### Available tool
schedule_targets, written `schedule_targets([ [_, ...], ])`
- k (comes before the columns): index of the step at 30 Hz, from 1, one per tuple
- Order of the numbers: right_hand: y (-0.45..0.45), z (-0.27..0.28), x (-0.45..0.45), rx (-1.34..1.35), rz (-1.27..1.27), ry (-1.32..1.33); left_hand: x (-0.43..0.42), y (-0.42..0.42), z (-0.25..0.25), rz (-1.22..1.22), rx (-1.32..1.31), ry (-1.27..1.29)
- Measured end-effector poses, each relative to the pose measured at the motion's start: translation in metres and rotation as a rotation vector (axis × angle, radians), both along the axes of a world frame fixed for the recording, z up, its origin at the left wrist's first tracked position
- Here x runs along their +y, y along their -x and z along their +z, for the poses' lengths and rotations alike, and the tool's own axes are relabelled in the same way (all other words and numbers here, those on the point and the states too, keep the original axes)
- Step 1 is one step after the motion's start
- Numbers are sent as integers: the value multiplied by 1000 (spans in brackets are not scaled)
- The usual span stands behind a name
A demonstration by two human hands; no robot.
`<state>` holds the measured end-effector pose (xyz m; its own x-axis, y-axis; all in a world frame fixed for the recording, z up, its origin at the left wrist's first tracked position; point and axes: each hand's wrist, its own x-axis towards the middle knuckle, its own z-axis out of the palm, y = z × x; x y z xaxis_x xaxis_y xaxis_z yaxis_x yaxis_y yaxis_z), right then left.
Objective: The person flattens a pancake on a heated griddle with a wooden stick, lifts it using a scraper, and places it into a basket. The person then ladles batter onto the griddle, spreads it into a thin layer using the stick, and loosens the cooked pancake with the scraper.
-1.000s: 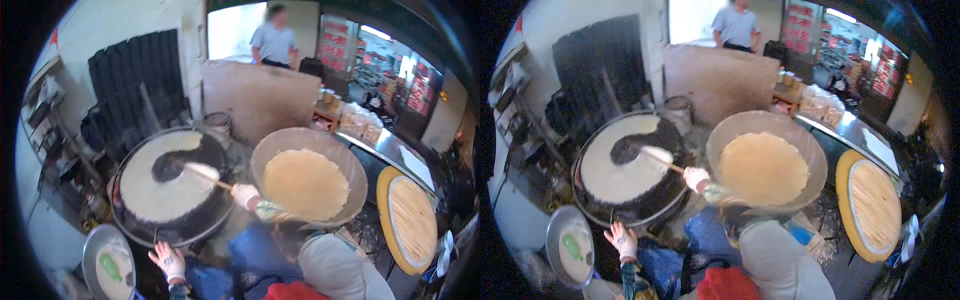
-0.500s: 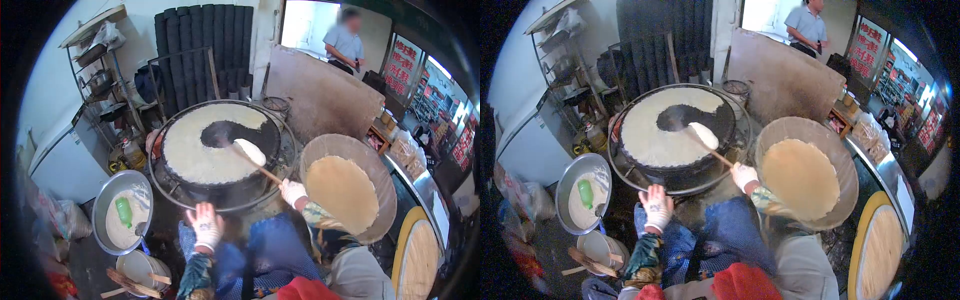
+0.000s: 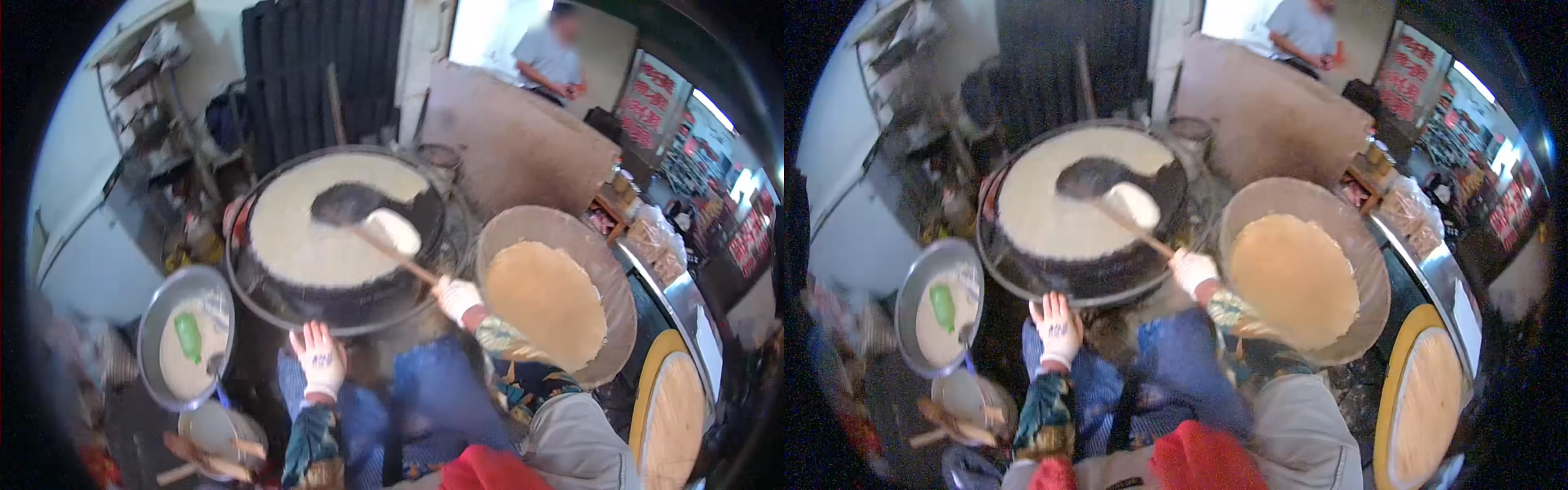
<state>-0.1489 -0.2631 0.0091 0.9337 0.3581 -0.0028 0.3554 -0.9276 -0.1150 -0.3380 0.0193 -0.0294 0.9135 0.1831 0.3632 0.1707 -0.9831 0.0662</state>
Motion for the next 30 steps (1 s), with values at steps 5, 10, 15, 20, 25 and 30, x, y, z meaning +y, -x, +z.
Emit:
schedule_targets([
  [5,-16,4,-3,-93,-101,8,18,-3,-9,44,-75,-33],
  [10,17,8,5,25,-51,192,36,-5,-12,103,-73,-7],
  [15,-24,-10,-15,-231,-50,121,49,-8,-3,186,57,15],
  [20,-28,-29,-24,-241,-29,151,70,-9,-17,238,5,-8],
  [25,-18,-23,-10,-253,31,152,60,-5,16,235,48,90],
  [30,-44,-41,-14,-354,43,62,-24,-7,16,-71,66,103],
])
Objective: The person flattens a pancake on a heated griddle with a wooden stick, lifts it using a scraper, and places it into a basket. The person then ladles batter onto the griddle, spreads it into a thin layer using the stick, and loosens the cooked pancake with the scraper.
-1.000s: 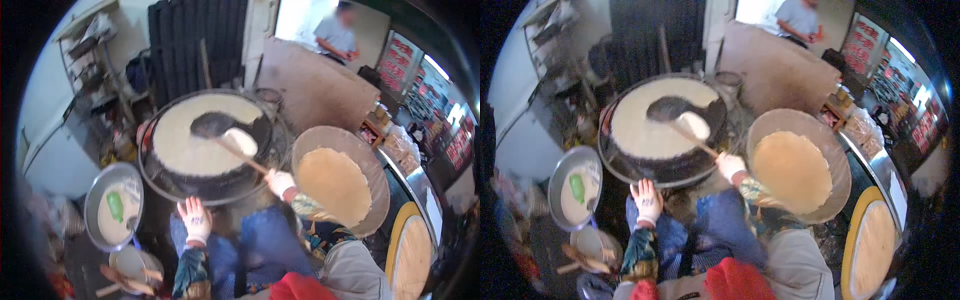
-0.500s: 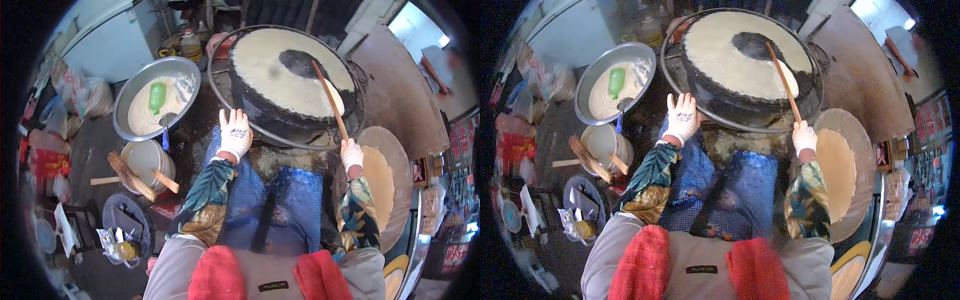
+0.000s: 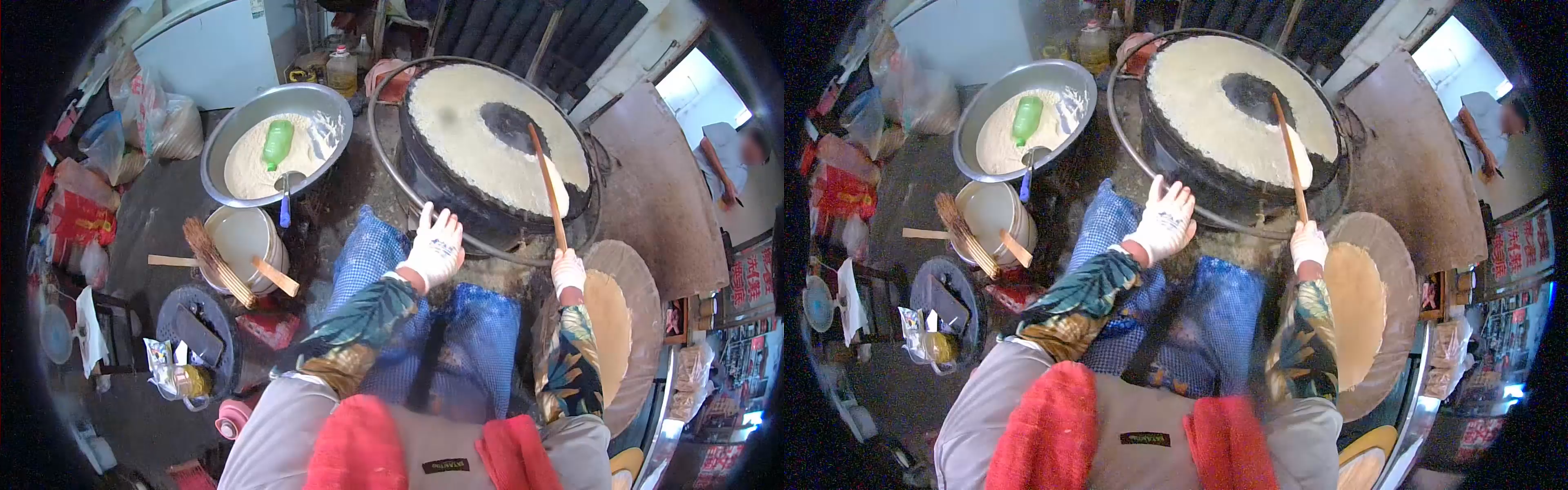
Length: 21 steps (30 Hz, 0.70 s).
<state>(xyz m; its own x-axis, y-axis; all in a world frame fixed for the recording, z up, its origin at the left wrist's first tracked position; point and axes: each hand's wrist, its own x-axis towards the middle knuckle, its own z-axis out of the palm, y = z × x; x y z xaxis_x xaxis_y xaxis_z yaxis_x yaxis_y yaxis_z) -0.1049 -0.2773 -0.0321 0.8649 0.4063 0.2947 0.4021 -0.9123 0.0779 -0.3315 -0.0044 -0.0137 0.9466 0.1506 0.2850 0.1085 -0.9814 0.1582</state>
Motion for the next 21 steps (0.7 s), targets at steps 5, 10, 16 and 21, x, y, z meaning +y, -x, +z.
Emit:
schedule_targets([
  [5,27,5,-7,124,16,113,1,-1,-27,81,-56,-201],
  [10,12,23,0,52,-25,27,21,-4,-38,88,-99,-247],
  [16,-5,2,-13,65,-77,45,37,-5,-28,165,-58,-221],
  [21,34,15,-2,205,-23,94,53,-4,-25,206,-16,-199],
])
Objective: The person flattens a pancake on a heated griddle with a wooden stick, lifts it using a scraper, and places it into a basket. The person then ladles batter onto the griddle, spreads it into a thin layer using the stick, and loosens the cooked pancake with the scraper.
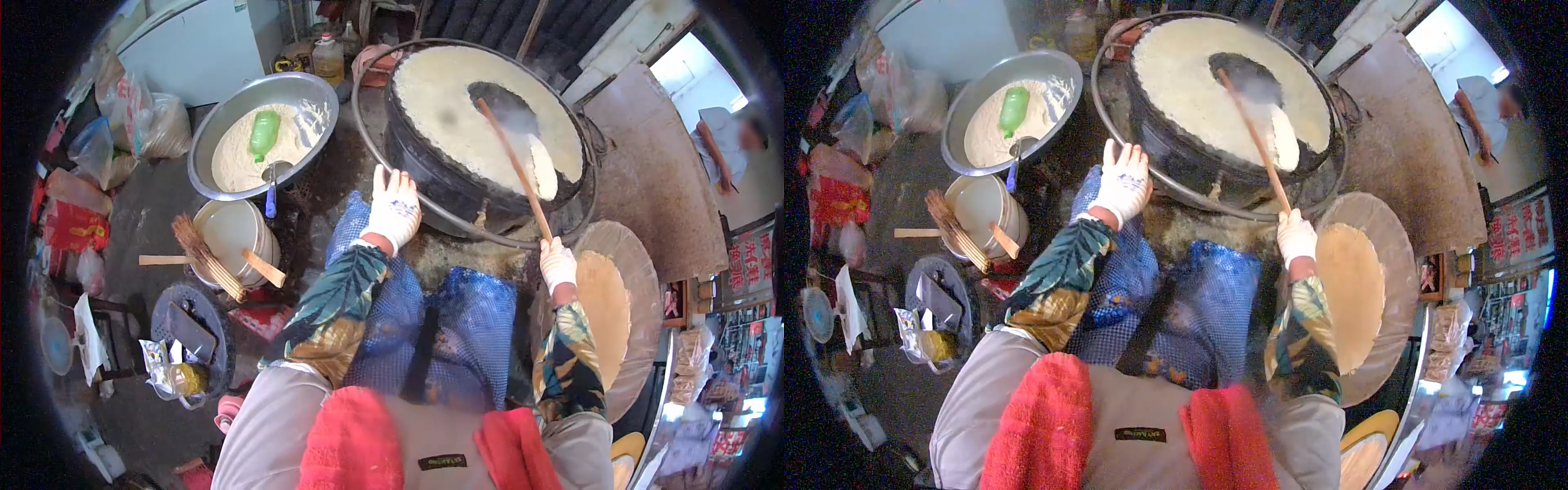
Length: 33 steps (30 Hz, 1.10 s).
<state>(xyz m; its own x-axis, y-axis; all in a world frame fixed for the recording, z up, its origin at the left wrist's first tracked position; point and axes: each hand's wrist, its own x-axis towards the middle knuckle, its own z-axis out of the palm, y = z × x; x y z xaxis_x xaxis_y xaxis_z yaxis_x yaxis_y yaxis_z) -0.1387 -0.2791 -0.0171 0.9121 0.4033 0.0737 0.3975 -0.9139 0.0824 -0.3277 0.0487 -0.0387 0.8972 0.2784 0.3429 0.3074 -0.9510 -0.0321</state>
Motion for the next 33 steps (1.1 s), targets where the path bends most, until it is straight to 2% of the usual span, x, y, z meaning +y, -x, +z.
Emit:
schedule_targets([
  [2,-17,-7,-16,-17,-91,-61,10,-1,-1,33,-26,-6],
  [4,-28,-8,-19,-125,-26,-99,18,-1,1,48,-3,-40],
  [7,4,24,3,32,-60,-86,28,-3,8,81,-4,12],
  [8,14,28,7,87,-93,4,34,-5,5,109,18,8],
  [11,-7,5,-7,53,-114,-53,52,-4,2,126,-4,64],
  [14,-18,9,-7,37,-75,-105,58,-9,10,156,31,-35],
  [15,8,34,2,22,-49,-192,42,-6,29,73,20,-1],
  [16,14,32,6,36,-49,-144,17,-1,45,-21,10,31],
  [17,23,36,11,157,-55,-150,-4,-6,43,-124,-47,-4],
  [18,24,25,5,200,-12,-112,-27,-12,32,-266,-158,3],
  [19,21,19,3,174,-45,-202,-54,-12,35,-374,-196,43],
  [20,0,6,-1,159,-108,-216,-74,-18,28,-457,-181,84],
  [21,10,38,3,141,-61,-226,-93,-22,24,-479,-68,166],
  [22,-23,-11,-3,33,48,-209,-102,-24,3,-514,-95,106],
  [24,-7,6,10,28,93,-216,-113,-20,14,-404,15,-10],
  [25,18,32,13,99,54,-227,-110,-18,13,-377,31,-70],
  [26,39,52,18,171,26,-237,-105,-19,15,-367,79,-21],
  [27,44,51,14,265,53,-144,-100,-21,12,-364,89,-49],
  [28,32,26,7,284,15,-163,-93,-19,6,-365,112,-76],
  [31,14,29,6,196,-106,-311,-82,-21,-4,-320,159,-132],
  [33,17,43,16,197,-85,-358,-79,-17,13,-305,204,-73],
])
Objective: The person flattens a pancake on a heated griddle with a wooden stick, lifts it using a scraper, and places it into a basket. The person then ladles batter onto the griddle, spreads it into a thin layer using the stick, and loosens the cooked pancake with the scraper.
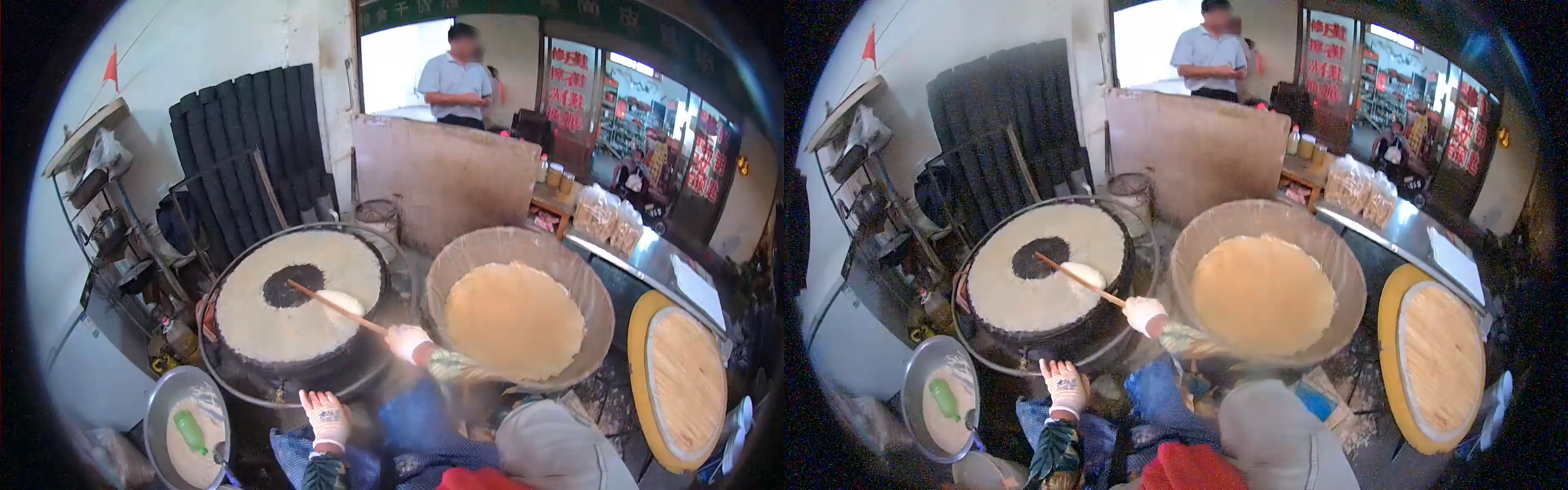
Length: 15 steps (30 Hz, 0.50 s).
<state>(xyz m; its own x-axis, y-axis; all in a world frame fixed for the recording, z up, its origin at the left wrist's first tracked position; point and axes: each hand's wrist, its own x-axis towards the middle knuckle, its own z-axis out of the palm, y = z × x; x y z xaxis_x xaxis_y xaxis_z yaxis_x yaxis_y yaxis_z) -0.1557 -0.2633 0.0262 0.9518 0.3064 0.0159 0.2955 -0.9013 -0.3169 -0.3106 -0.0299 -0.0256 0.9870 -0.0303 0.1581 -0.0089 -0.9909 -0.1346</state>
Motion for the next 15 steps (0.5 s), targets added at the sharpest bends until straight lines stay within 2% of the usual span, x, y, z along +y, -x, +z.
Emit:
schedule_targets([
  [1,10,14,8,43,26,-8,1,6,16,13,3,63],
  [2,19,11,1,-22,133,-39,5,9,14,-6,-96,50],
  [4,51,25,-12,22,227,0,18,11,7,13,-108,57],
  [5,70,35,-24,128,224,27,24,12,5,7,-132,61],
  [6,86,30,-40,42,293,87,30,12,4,15,-132,94],
  [7,101,45,-49,182,220,103,36,14,4,19,-135,126],
  [9,122,47,-77,220,176,142,47,17,4,74,-101,111],
  [11,128,30,-102,271,84,119,61,20,-10,50,-237,63],
  [13,125,11,-114,283,36,166,50,22,13,119,-136,161],
  [15,111,-3,-108,259,47,167,34,19,22,-10,-129,216],
])
